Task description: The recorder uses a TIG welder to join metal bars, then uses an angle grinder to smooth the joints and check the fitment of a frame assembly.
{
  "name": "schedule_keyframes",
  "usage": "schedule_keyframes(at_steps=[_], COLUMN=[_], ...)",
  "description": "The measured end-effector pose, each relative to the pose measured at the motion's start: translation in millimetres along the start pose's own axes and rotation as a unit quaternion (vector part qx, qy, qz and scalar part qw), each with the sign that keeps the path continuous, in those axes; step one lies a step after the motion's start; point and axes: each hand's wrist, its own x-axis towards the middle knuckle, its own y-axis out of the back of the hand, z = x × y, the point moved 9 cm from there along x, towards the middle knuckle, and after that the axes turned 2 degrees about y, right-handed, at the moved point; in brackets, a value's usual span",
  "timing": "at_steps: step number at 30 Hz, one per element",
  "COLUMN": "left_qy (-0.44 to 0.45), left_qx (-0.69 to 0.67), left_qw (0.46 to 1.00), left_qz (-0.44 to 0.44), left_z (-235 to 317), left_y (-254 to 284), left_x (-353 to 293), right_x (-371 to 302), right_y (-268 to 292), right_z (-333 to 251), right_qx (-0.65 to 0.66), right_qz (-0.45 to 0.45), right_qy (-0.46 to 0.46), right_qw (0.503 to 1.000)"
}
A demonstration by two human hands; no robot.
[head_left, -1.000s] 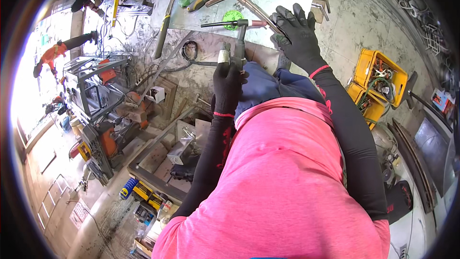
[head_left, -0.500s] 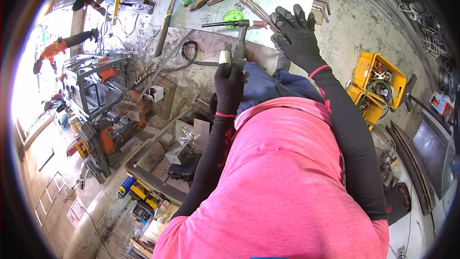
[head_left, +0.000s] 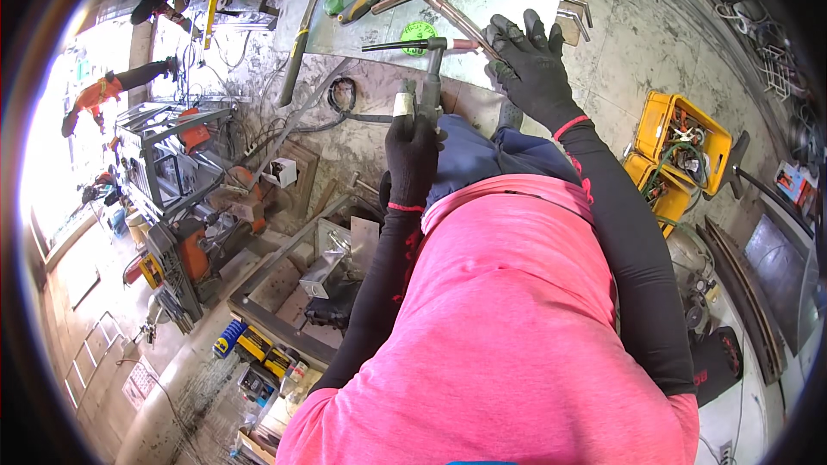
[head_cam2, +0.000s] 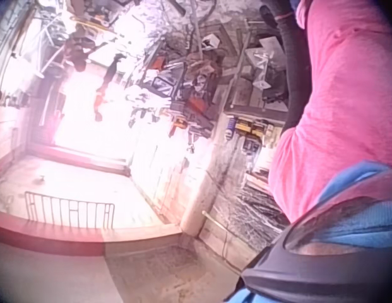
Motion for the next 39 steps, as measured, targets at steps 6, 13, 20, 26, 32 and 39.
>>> schedule_keyframes(at_steps=[6,13,20,26,32,39], left_qy=[-0.003,-0.003,-0.003,0.006,-0.084,-0.196], left_qx=[0.018,0.006,-0.002,-0.002,0.177,0.236], left_qw=[1.0,1.0,1.0,1.0,0.98,0.952], left_qz=[-0.004,0.009,0.005,0.012,0.016,0.002], left_z=[-5.1,0.1,-1.6,-2.2,2.7,9.8], left_y=[3.5,0.5,1.5,1.5,6.3,1.9], left_x=[1.5,0.1,0.8,0.5,2.8,2.1], right_x=[0.4,0.7,0.3,0.8,0.1,0.6], right_y=[0.3,2.0,1.2,1.0,-1.3,0.2], right_z=[-1.0,-2.1,-1.6,-2.0,-1.5,-2.9], right_qx=[0.002,0.004,0.007,0.003,0.008,0.007], right_qz=[0.003,0.009,0.014,0.003,0.011,0.007], right_qy=[0.001,0.007,0.008,0.003,0.01,0.011], right_qw=[1.0,1.0,1.0,1.0,1.0,1.0])
